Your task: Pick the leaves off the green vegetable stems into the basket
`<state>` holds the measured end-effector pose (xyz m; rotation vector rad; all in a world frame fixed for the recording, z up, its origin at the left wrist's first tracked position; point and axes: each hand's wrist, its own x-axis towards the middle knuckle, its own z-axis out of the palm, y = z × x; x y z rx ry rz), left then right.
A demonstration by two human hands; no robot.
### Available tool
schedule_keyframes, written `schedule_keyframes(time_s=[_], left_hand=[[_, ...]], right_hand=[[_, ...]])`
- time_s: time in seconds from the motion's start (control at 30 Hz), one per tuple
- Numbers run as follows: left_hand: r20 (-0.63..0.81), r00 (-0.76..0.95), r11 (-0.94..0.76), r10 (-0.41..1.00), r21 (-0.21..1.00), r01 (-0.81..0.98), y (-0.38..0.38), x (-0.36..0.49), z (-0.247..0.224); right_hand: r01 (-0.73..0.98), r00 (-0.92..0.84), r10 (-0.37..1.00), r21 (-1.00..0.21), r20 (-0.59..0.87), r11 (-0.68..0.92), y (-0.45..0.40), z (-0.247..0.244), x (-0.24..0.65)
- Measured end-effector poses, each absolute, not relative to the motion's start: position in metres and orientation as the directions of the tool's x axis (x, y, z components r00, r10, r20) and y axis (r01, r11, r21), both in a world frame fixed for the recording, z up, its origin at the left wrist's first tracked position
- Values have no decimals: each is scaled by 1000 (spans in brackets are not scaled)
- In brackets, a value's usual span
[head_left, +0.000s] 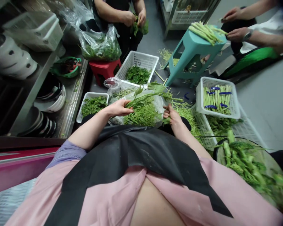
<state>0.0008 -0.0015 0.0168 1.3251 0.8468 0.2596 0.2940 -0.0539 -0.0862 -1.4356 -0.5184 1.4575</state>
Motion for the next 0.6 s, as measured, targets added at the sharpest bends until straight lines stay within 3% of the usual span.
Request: schedule_keyframes(time_s=[0.1, 0.17, 0.2, 0.27, 0.3, 0.37, 0.4, 0.47, 0.53, 0.6], left_hand=[[-402, 687, 290, 606, 915, 279, 1, -5, 14], [-404, 687, 303, 604, 914, 271, 3, -8, 11], [-407, 684, 302, 606, 913, 275, 4, -9, 10], [-417, 678, 287, 605, 909, 303, 4, -10, 9], [-424, 677, 274, 602, 906, 324, 5, -9, 9], [-431, 672, 239, 602, 900, 364, 5, -7, 11], [-430, 670, 221, 606, 899, 378, 5, -5, 12], [-419, 664, 187, 620, 900, 394, 4, -2, 15], [-400, 667, 154, 629, 905, 397, 3, -1, 17], [-380, 672, 121, 636, 909, 399, 2, -6, 17]], right_hand=[[-403, 88, 821, -774, -564, -488, -65, -85, 315], [-283, 207, 836, -849, -508, -445, -71, -79, 321], [-168, 340, 843, -909, -416, -380, -74, -73, 321], [185, 545, 835, -961, -74, -206, -77, -57, 315], [387, 516, 849, -916, 116, -109, -78, -47, 310], [692, 166, 929, -711, 331, 130, -78, -29, 294], [766, -69, 945, -590, 319, 254, -77, -21, 284], [819, -404, 904, -385, 140, 426, -69, -11, 264], [834, -498, 867, -285, -21, 473, -59, -11, 248], [827, -482, 875, -355, -47, 436, -48, -21, 242]])
